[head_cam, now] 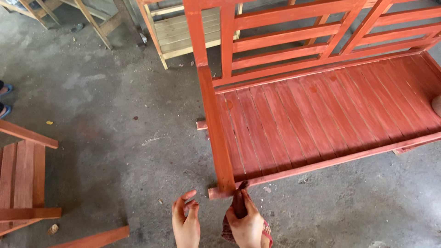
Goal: The person wipes a red stain or finish onto wooden bench and chair frames using a cloth by hand. They work across the seat slats, armrests, and legs of the furniture, moving around each piece to coat different surfaces, with a bucket of stain resting on one bench.
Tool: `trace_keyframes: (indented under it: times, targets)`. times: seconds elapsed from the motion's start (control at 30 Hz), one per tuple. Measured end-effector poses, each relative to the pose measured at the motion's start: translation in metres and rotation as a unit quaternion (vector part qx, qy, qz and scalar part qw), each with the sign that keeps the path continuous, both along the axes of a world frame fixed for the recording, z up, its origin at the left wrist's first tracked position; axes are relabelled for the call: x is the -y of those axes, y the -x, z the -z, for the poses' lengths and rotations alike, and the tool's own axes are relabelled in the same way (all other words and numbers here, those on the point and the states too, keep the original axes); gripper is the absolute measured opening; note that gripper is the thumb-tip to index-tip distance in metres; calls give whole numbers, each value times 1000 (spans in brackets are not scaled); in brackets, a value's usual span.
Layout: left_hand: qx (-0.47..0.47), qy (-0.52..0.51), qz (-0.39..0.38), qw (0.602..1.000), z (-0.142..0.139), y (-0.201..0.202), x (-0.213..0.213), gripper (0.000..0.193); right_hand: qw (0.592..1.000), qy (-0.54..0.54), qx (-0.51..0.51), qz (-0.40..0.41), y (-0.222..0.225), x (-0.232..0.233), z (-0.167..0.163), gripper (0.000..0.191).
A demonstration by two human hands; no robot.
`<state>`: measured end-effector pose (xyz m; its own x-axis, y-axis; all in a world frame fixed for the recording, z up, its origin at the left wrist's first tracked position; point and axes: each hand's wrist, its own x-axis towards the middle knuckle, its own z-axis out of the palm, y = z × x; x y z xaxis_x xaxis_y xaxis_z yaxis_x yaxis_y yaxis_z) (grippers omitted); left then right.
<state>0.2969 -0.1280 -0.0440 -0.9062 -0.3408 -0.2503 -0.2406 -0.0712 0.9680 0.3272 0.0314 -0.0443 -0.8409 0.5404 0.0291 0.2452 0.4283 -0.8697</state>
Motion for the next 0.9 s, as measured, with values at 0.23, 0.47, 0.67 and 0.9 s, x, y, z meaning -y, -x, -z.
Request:
trace_keyframes:
  times: [0.23,0.47,0.67,0.9]
  targets:
    - [-37,27,155,987,-9,-32,38,41,780,622,68,-14,-34,46,-36,54]
    - [-18,-236,131,963,-15,-25,71,51,702,697,44,-141,-14,83,-90,54]
    - [90,-583,-71,805,-42,-27,46,69,746,640,171,71,35,97,-69,29]
    - [165,-596,-122,776,-61,-6,53,79,943,-112,-103,-296,85,54,-53,10]
